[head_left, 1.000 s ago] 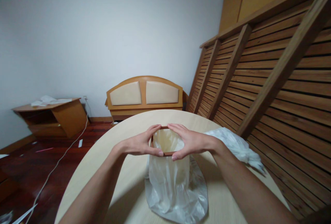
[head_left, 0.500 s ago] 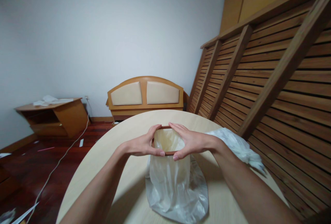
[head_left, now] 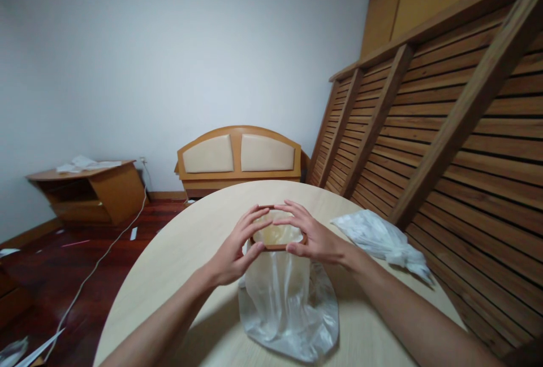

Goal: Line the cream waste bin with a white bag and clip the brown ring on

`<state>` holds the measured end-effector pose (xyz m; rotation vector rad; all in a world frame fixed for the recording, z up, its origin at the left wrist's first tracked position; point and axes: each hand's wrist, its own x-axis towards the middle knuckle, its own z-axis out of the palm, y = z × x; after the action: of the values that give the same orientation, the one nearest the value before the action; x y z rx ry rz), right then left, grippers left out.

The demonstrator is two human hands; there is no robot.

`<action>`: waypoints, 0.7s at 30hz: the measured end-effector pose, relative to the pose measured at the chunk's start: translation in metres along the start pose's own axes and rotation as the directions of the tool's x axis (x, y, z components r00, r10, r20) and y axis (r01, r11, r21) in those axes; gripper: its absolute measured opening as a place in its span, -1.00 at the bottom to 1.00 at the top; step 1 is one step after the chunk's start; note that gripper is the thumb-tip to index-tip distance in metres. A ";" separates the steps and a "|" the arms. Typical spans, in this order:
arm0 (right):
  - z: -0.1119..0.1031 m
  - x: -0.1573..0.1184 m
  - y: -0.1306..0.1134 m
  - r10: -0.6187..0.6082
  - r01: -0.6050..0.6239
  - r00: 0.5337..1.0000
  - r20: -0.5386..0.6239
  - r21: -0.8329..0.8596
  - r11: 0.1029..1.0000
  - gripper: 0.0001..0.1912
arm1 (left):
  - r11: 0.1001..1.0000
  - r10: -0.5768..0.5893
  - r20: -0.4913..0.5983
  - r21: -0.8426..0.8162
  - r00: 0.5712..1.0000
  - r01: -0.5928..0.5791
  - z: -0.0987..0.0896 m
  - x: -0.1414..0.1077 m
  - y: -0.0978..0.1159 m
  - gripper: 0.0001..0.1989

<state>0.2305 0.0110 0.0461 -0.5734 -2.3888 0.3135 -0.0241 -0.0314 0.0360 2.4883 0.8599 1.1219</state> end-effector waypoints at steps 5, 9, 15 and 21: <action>0.021 -0.020 -0.005 -0.136 0.113 0.959 -0.247 -0.108 0.988 -0.73 | 0.998 0.043 -0.175 0.045 0.984 -0.036 0.018 -0.014 0.005 -0.79; 0.027 -0.027 -0.002 -0.156 0.109 0.948 -0.277 -0.179 0.978 -0.78 | 0.998 0.027 -0.236 0.055 0.971 -0.015 0.027 -0.013 0.005 -0.82; 0.030 -0.028 -0.001 -0.158 0.095 0.931 -0.330 -0.200 0.975 -0.80 | 0.985 0.133 -0.275 0.142 0.952 -0.097 0.036 -0.012 0.000 -0.79; 0.030 -0.032 -0.001 -0.223 0.138 0.926 -0.305 -0.278 0.951 -0.71 | 0.949 0.245 -0.273 0.263 0.930 -0.173 0.042 -0.018 -0.008 -0.56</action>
<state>0.2326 -0.0070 0.0061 -0.4688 -2.1401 -0.1637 -0.0057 -0.0365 -0.0062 2.6945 0.8610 1.5936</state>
